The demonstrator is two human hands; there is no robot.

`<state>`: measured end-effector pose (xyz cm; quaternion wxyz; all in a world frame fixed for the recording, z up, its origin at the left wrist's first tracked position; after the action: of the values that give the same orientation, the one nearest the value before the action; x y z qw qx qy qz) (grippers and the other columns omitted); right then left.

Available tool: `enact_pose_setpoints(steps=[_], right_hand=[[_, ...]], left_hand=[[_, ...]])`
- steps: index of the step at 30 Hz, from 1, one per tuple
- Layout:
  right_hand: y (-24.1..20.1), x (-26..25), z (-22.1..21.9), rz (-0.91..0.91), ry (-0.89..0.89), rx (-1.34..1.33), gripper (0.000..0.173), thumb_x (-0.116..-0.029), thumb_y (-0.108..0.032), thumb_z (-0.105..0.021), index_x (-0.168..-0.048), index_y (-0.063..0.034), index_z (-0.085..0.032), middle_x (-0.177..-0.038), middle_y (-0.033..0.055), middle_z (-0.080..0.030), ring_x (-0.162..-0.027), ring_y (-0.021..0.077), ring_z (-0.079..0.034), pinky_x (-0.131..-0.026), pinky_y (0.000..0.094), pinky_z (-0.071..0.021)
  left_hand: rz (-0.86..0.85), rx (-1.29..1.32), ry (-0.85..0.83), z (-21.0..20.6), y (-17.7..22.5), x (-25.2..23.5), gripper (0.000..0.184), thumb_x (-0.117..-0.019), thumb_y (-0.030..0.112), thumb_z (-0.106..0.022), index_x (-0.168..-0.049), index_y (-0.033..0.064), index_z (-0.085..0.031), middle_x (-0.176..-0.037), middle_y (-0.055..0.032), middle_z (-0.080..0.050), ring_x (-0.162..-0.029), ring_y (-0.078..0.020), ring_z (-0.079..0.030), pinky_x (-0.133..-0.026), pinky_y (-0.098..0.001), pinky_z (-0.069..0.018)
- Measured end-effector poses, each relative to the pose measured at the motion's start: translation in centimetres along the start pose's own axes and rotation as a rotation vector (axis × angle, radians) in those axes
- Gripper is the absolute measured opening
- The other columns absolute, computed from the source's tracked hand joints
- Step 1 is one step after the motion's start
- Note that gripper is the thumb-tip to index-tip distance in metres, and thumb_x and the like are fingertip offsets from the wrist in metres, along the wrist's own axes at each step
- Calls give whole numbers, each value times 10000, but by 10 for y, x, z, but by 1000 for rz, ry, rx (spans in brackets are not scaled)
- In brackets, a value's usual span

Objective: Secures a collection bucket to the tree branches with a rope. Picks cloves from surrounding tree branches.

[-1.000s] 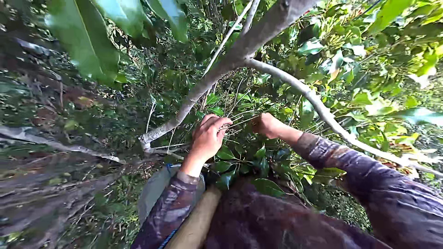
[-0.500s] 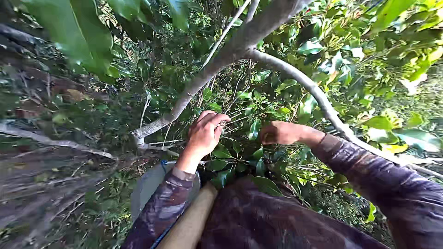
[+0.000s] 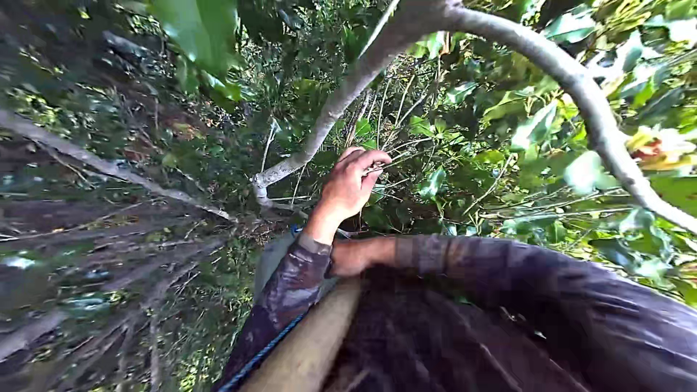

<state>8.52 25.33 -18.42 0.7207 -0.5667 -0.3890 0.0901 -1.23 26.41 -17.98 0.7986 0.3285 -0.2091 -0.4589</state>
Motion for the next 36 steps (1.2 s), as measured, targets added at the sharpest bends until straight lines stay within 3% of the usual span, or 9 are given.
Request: enact_pose_setpoints(steps=[7, 11, 18, 24, 26, 29, 31, 33, 36], right_hand=[[34, 68, 76, -33, 77, 137, 221, -1022, -108, -598, -1151, 48, -686, -995, 217, -702, -843, 324, -690, -777, 539, -570], [88, 114, 110, -291, 131, 475, 144, -986, -165, -650, -1041, -62, -735, -964, 139, -715, -914, 330, -693, -840, 604, -551], [146, 110, 71, -525, 110, 490, 252, -946, -159, -691, -1137, 5, -702, -1100, 256, -684, -1050, 466, -651, -870, 707, -494], [139, 85, 63, -601, 63, 632, 260, -969, -186, -671, -1160, -11, -694, -1159, 263, -665, -1078, 491, -635, -850, 717, -498], [137, 74, 60, -506, 103, 659, 225, -973, -154, -657, -1142, -13, -699, -1140, 255, -676, -1067, 478, -648, -851, 700, -514], [148, 71, 63, -317, 186, 568, 289, -1031, -135, -568, -1258, 16, -663, -1227, 260, -657, -1165, 442, -621, -994, 631, -472], [161, 68, 62, -259, 258, 343, 309, -1042, -115, -528, -1274, 57, -639, -1252, 271, -646, -1200, 412, -607, -1067, 574, -435], [139, 76, 70, -184, 253, 237, 278, -1040, -80, -535, -1199, 114, -656, -1151, 298, -668, -1105, 417, -635, -1017, 567, -453], [64, 129, 87, -201, 318, 58, 190, -1031, -81, -541, -1020, 51, -677, -814, 132, -655, -674, 192, -593, -655, 381, -507]], left_hand=[[-17, 7, 2, 8, 16, 21, 210, -1013, 120, -602, -1198, 123, -701, -1256, -92, -670, -1285, -273, -567, -1099, -485, -453], [-25, -4, 25, 2, 1, 9, 223, -999, 168, -632, -1199, 211, -723, -1213, -22, -701, -1277, -206, -584, -1069, -459, -498], [-15, -70, -11, -1, 7, 7, 255, -987, 108, -625, -1210, 191, -716, -1207, -41, -700, -1294, -249, -571, -1068, -489, -489], [21, -313, 36, 28, 53, 28, 204, -931, 359, -723, -1089, 234, -756, -1426, -116, -553, -1434, -380, -382, -1154, -655, -278], [18, -394, 30, 50, 83, 40, 319, -912, 475, -721, -1038, 185, -766, -1267, -180, -582, -1212, -424, -524, -967, -648, -434], [-255, -157, -202, 61, 121, 60, 346, -999, 357, -575, -846, 95, -741, -741, -71, -664, -634, -194, -659, -560, -383, -558], [-421, 182, -621, 35, 126, 59, 318, -1029, 250, -524, -887, 72, -746, -781, -57, -719, -702, -161, -698, -645, -364, -581], [-361, 193, -958, -9, 109, 46, 287, -1050, 217, -531, -1101, 52, -760, -1050, -121, -755, -1003, -249, -722, -922, -472, -561], [-209, -12, -1107, -75, 67, 32, 339, -1047, 219, -561, -1315, 41, -667, -1412, -196, -595, -1369, -361, -519, -1175, -546, -361]])
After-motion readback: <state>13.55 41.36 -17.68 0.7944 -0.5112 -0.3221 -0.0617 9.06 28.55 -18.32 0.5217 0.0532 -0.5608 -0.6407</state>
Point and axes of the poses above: each hand's wrist, its own x-axis away from the middle knuckle, its own z-axis out of the back of the hand, y = z × x, the point moved 2 cm from there along -x, towards the middle knuckle
